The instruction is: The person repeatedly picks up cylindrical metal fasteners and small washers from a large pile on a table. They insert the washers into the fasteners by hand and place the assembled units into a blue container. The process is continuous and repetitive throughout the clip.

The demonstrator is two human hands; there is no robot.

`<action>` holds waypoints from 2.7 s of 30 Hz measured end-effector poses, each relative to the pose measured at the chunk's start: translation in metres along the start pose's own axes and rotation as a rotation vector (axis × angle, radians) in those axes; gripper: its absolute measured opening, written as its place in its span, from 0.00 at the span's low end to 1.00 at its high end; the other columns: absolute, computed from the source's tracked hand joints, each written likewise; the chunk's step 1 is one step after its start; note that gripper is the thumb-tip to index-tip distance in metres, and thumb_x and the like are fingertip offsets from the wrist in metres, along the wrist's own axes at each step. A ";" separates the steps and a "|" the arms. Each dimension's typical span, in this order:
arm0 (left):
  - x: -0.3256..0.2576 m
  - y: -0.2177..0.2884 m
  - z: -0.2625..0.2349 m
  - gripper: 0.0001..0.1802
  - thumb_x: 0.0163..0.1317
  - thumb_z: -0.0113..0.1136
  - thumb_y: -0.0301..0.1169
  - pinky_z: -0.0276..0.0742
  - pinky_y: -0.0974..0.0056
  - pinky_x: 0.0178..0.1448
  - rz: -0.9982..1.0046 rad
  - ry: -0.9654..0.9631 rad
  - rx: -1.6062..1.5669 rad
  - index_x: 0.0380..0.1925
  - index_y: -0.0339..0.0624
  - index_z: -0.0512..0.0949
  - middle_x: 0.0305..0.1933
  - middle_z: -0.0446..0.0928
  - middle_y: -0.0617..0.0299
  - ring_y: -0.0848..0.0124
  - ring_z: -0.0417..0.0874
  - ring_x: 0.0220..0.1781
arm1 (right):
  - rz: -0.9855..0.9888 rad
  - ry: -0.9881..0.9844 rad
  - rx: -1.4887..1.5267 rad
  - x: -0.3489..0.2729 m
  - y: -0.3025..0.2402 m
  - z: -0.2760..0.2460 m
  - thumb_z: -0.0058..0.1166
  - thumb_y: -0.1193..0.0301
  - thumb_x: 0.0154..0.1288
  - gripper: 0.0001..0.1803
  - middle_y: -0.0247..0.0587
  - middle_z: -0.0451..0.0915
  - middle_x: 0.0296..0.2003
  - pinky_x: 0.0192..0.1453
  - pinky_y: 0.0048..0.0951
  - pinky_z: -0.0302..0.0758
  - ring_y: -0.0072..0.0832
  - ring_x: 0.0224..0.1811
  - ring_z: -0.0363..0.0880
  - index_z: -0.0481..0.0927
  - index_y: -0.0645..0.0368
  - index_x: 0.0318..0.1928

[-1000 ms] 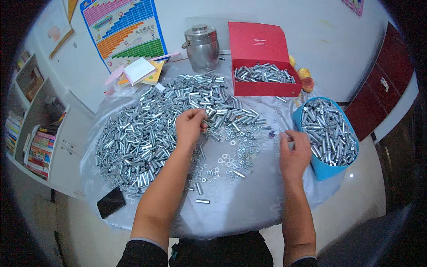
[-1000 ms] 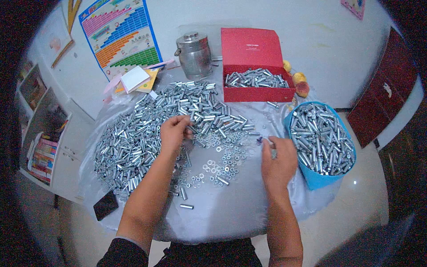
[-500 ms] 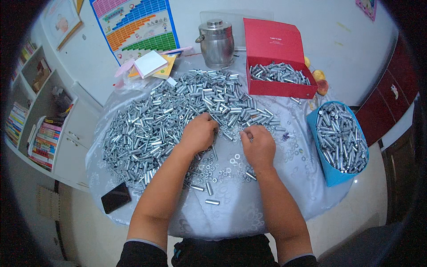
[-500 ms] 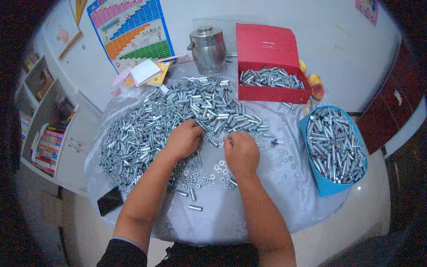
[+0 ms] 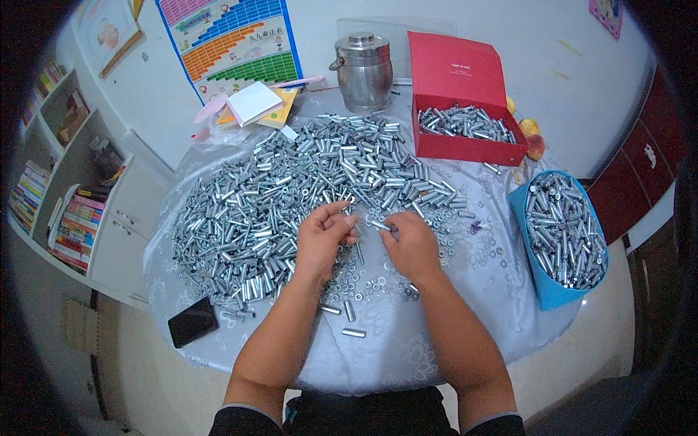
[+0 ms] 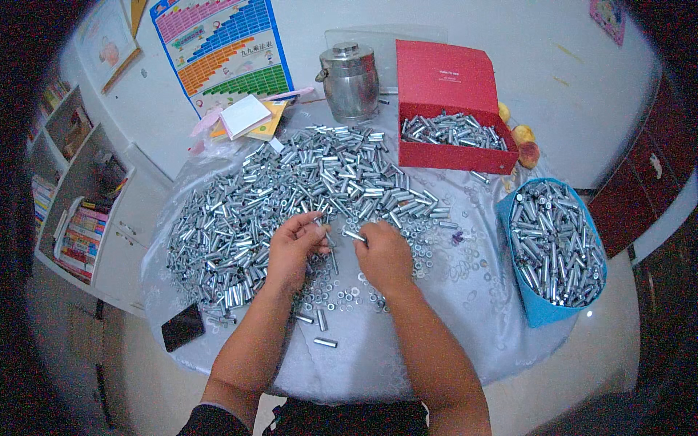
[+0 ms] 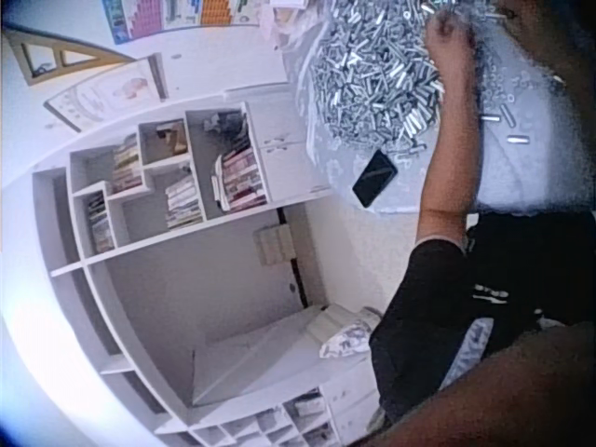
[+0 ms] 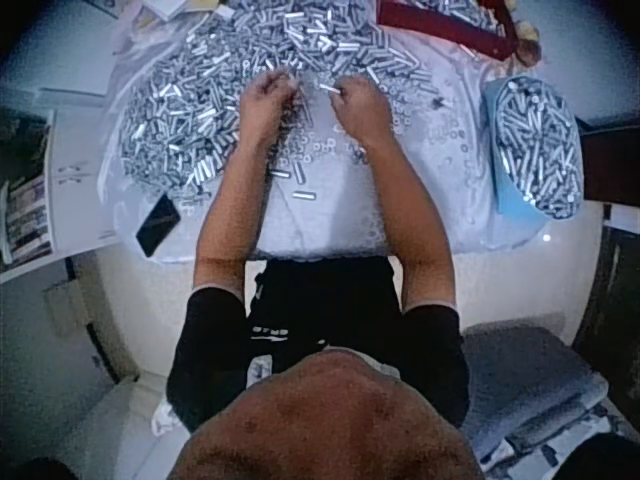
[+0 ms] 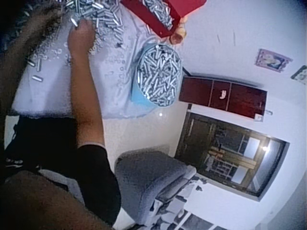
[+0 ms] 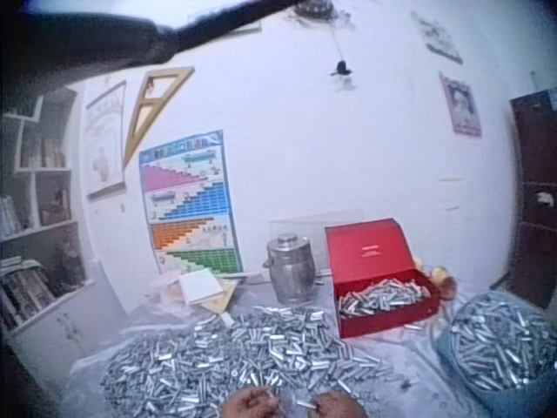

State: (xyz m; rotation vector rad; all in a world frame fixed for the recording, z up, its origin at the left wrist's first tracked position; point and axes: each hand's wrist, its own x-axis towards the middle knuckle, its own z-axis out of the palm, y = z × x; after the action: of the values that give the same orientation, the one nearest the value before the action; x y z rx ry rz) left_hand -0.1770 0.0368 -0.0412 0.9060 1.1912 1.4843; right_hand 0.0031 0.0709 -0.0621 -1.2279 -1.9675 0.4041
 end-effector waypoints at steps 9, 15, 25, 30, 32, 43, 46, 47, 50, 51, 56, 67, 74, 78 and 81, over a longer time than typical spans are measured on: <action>-0.009 -0.003 -0.002 0.14 0.67 0.54 0.24 0.86 0.65 0.44 -0.047 0.032 -0.284 0.52 0.32 0.75 0.45 0.82 0.49 0.66 0.86 0.40 | 0.363 -0.077 0.690 -0.004 -0.010 -0.015 0.65 0.76 0.56 0.11 0.35 0.79 0.35 0.36 0.22 0.75 0.18 0.31 0.76 0.81 0.60 0.41; -0.011 -0.006 0.000 0.14 0.68 0.55 0.25 0.86 0.65 0.44 -0.024 0.032 -0.285 0.52 0.32 0.75 0.46 0.82 0.48 0.66 0.86 0.41 | 0.300 -0.104 0.749 -0.007 -0.011 -0.008 0.62 0.75 0.62 0.11 0.36 0.79 0.36 0.36 0.23 0.76 0.19 0.31 0.77 0.81 0.61 0.45; -0.011 -0.003 -0.002 0.14 0.68 0.54 0.25 0.86 0.65 0.45 0.027 0.025 -0.281 0.52 0.32 0.74 0.47 0.82 0.48 0.66 0.86 0.41 | 0.081 -0.118 0.428 -0.009 -0.022 -0.022 0.64 0.74 0.59 0.14 0.43 0.81 0.37 0.36 0.27 0.79 0.27 0.33 0.82 0.82 0.60 0.47; -0.012 -0.004 0.000 0.14 0.68 0.54 0.24 0.86 0.66 0.45 0.037 0.018 -0.222 0.51 0.31 0.75 0.46 0.82 0.49 0.66 0.86 0.41 | -0.024 -0.090 0.379 -0.009 -0.024 -0.025 0.65 0.74 0.58 0.13 0.44 0.81 0.35 0.36 0.29 0.78 0.30 0.32 0.82 0.82 0.61 0.45; -0.013 -0.004 0.002 0.14 0.68 0.54 0.24 0.85 0.66 0.45 0.051 0.009 -0.186 0.51 0.31 0.75 0.45 0.82 0.49 0.66 0.86 0.40 | -0.014 -0.088 0.367 -0.009 -0.021 -0.024 0.65 0.74 0.57 0.13 0.44 0.81 0.34 0.35 0.30 0.78 0.31 0.31 0.81 0.82 0.61 0.44; -0.015 -0.005 0.004 0.13 0.68 0.54 0.24 0.85 0.65 0.45 0.115 -0.002 -0.110 0.51 0.31 0.76 0.45 0.83 0.49 0.66 0.86 0.41 | -0.070 -0.085 0.319 -0.009 -0.019 -0.021 0.65 0.74 0.56 0.12 0.44 0.81 0.32 0.35 0.32 0.76 0.32 0.29 0.80 0.83 0.61 0.42; -0.016 -0.005 0.005 0.13 0.67 0.55 0.24 0.84 0.66 0.45 0.126 -0.002 -0.117 0.50 0.31 0.77 0.44 0.83 0.49 0.67 0.86 0.40 | -0.035 -0.054 0.325 -0.010 -0.020 -0.020 0.65 0.74 0.57 0.12 0.44 0.81 0.32 0.35 0.32 0.76 0.33 0.29 0.80 0.83 0.62 0.42; -0.016 -0.006 0.005 0.13 0.67 0.55 0.23 0.84 0.66 0.45 0.126 0.000 -0.105 0.50 0.31 0.77 0.44 0.83 0.50 0.67 0.86 0.40 | -0.018 -0.032 0.347 -0.010 -0.019 -0.019 0.64 0.75 0.57 0.12 0.44 0.81 0.32 0.35 0.32 0.76 0.33 0.29 0.80 0.83 0.62 0.42; -0.015 -0.008 0.005 0.13 0.67 0.57 0.24 0.84 0.67 0.46 0.123 -0.013 -0.055 0.49 0.30 0.78 0.42 0.84 0.52 0.69 0.86 0.40 | -0.031 -0.023 0.346 -0.009 -0.020 -0.021 0.64 0.75 0.57 0.12 0.44 0.81 0.33 0.36 0.33 0.76 0.33 0.30 0.80 0.83 0.62 0.43; -0.016 -0.009 0.005 0.13 0.67 0.58 0.24 0.83 0.68 0.46 0.118 -0.028 -0.026 0.50 0.30 0.78 0.42 0.84 0.53 0.70 0.86 0.40 | -0.045 -0.032 0.337 -0.010 -0.020 -0.021 0.64 0.75 0.57 0.12 0.44 0.81 0.33 0.36 0.33 0.76 0.33 0.31 0.81 0.83 0.62 0.43; -0.018 -0.010 0.009 0.15 0.66 0.59 0.24 0.83 0.69 0.46 0.060 -0.047 0.045 0.51 0.29 0.77 0.41 0.84 0.54 0.72 0.85 0.40 | -0.040 -0.006 0.468 -0.010 -0.019 -0.017 0.63 0.77 0.58 0.12 0.41 0.82 0.32 0.38 0.27 0.78 0.30 0.32 0.82 0.83 0.62 0.44; -0.022 -0.001 0.015 0.14 0.66 0.59 0.24 0.85 0.68 0.42 -0.016 -0.127 -0.076 0.50 0.29 0.77 0.40 0.83 0.52 0.70 0.86 0.37 | 0.318 -0.093 0.800 -0.006 -0.021 -0.027 0.59 0.73 0.65 0.08 0.37 0.82 0.29 0.34 0.23 0.77 0.21 0.28 0.80 0.83 0.66 0.41; -0.016 0.000 0.005 0.13 0.69 0.56 0.28 0.84 0.66 0.39 -0.033 0.032 -0.131 0.48 0.30 0.78 0.38 0.83 0.51 0.67 0.86 0.33 | 0.239 0.150 0.321 0.003 0.016 -0.040 0.59 0.71 0.62 0.07 0.42 0.83 0.31 0.38 0.30 0.76 0.31 0.31 0.81 0.84 0.63 0.37; -0.015 -0.002 0.004 0.13 0.69 0.56 0.28 0.84 0.66 0.38 -0.004 0.043 -0.109 0.48 0.30 0.78 0.38 0.83 0.51 0.67 0.86 0.33 | 0.140 0.029 0.073 0.001 0.020 -0.037 0.62 0.70 0.56 0.08 0.47 0.82 0.33 0.46 0.38 0.75 0.42 0.39 0.80 0.85 0.59 0.35; -0.016 -0.003 0.004 0.13 0.69 0.56 0.28 0.84 0.66 0.37 0.006 0.043 -0.109 0.48 0.31 0.78 0.38 0.83 0.51 0.67 0.86 0.33 | 0.044 -0.086 -0.015 0.000 0.015 -0.031 0.64 0.69 0.54 0.09 0.46 0.81 0.32 0.46 0.41 0.75 0.42 0.39 0.79 0.85 0.59 0.35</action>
State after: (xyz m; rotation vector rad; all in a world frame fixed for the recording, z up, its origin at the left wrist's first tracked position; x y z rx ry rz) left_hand -0.1686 0.0222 -0.0423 0.8085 1.1280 1.5651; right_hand 0.0356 0.0739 -0.0512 -1.2839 -2.0218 0.4722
